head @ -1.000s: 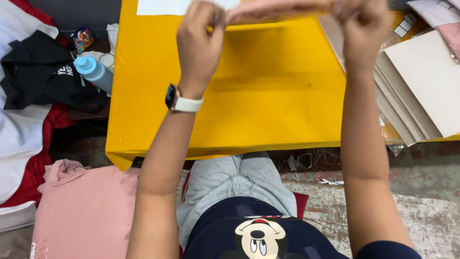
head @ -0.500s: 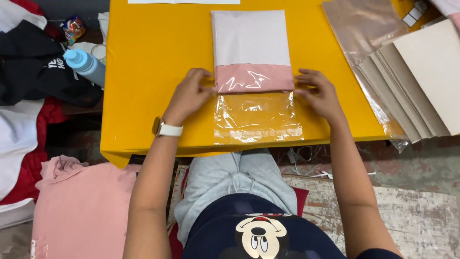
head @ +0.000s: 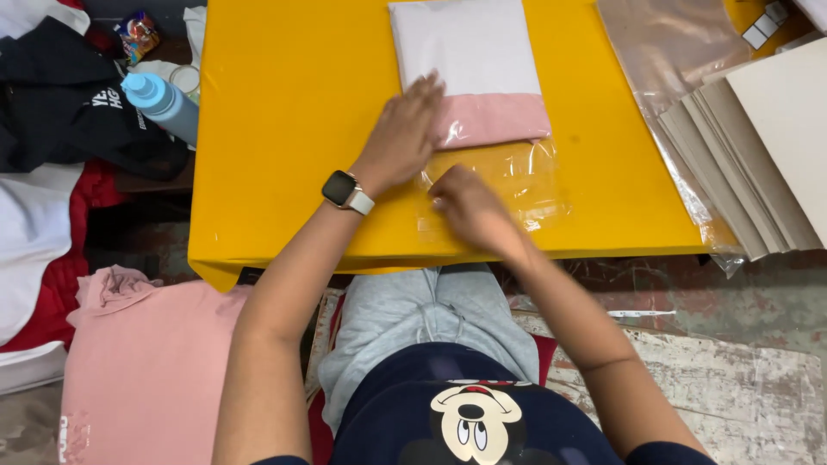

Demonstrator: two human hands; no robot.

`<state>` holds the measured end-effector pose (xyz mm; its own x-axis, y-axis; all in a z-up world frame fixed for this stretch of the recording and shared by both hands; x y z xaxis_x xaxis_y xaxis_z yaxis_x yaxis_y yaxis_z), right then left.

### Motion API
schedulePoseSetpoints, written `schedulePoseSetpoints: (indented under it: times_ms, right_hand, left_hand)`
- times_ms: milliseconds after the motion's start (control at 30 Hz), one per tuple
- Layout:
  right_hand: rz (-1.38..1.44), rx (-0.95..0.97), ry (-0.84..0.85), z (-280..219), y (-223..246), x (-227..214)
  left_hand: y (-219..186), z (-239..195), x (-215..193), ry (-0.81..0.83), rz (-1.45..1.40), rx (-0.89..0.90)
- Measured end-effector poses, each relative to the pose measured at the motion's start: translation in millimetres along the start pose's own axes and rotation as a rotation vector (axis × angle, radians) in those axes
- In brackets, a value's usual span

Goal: Folding pink t-shirts using a cardboard template and placing them into clear plastic bags for packaging.

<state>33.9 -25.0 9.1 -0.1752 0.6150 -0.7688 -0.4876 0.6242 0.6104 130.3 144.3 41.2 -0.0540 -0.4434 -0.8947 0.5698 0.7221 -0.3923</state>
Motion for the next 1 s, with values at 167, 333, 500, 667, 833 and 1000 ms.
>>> schedulePoseSetpoints:
  times_ms: [167,333,500,667,833,1000]
  right_hand:
    - [0.109,-0.071,0.353,-32,55,-5]
    - [0.059,0.011,-0.103,-20,60,-18]
    - [0.12,0.014,0.396,-37,76,-19]
    - [0.009,0.13,0.074,-24,64,-2]
    - [0.004,0.174,0.073,-20,61,19]
    - [0.033,0.059,-0.095,-22,61,29]
  left_hand:
    - [14,-17,28,0.239,0.172,-0.01]
    - [-2,-24,22,0.136,0.303,0.096]
    - [7,-34,38,0.121,0.227,0.079]
    - [8,-35,40,0.115,0.209,0.076]
    - [7,-35,40,0.119,0.235,0.061]
    - [8,-33,43,0.088,0.259,0.074]
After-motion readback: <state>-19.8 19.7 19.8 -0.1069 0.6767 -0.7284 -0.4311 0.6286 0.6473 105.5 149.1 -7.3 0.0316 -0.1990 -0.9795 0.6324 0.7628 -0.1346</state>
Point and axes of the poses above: each hand's wrist, its own z-axis towards the middle knuckle, its own x-axis out of the palm, y = z × x, the point moved 1 cm from there along z, towards the middle knuckle, and after that the axes turned 5 degrees about -x, right-handed, at the moved point
